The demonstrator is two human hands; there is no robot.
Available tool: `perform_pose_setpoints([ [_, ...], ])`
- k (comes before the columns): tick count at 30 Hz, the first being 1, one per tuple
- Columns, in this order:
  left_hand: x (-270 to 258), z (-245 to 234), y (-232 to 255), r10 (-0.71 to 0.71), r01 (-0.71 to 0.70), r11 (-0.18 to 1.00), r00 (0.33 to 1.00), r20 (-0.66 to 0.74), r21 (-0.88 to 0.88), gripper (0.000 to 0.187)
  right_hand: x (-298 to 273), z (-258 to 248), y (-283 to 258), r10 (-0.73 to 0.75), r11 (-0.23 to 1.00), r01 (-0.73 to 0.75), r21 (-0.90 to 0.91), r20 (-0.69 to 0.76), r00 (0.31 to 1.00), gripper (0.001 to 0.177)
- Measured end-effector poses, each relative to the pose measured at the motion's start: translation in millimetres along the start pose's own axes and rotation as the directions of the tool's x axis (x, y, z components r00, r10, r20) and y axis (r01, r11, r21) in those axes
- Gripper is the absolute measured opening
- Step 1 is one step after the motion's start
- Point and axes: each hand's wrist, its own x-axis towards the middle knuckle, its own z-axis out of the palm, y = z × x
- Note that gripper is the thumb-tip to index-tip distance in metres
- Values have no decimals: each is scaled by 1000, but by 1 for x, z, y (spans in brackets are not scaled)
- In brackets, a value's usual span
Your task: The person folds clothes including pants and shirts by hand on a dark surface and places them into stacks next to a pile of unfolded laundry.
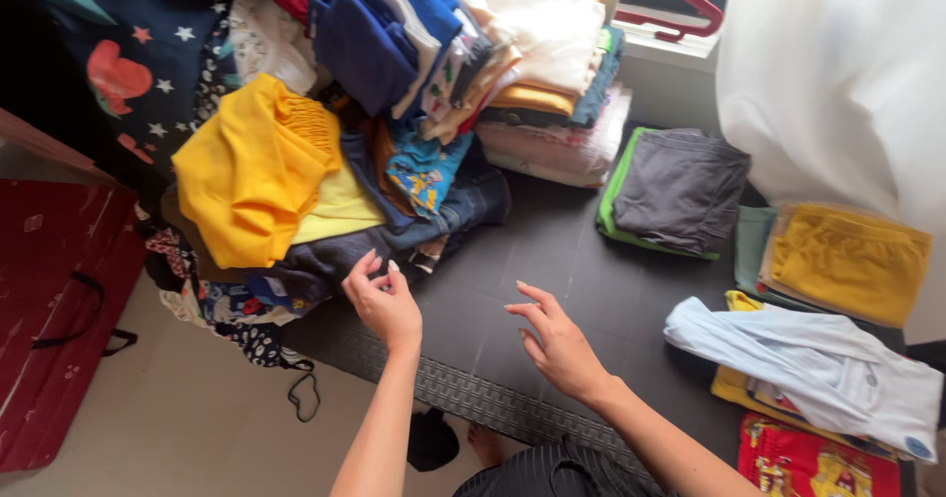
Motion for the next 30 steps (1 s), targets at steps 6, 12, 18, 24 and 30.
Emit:
perform_pose_setpoints([
  [6, 35, -47, 47, 157, -200, 979, 860, -485, -38, 58, 17, 21, -33, -117, 993, 117, -4, 13, 993, 31],
  [12, 75, -96, 66, -271, 174, 929, 922, -278, -328, 34, 35, 39, -63, -137, 990, 136, 36, 47, 989, 30],
  [18, 44, -84, 57, 1, -8, 999, 986, -164, -44, 32, 44, 56, -76, -238, 970, 239, 38, -16, 971, 29],
  [24, -60, -72, 64, 417, -392, 908, 882, 221, -148, 42, 66, 74, -58, 111, 796, -74, 601, -25, 994, 32],
  [30, -101, -73, 53, 444, -389, 886, 559, 700, -251, 21, 64, 56, 19, 252, 727, -160, 668, -43, 967, 23],
])
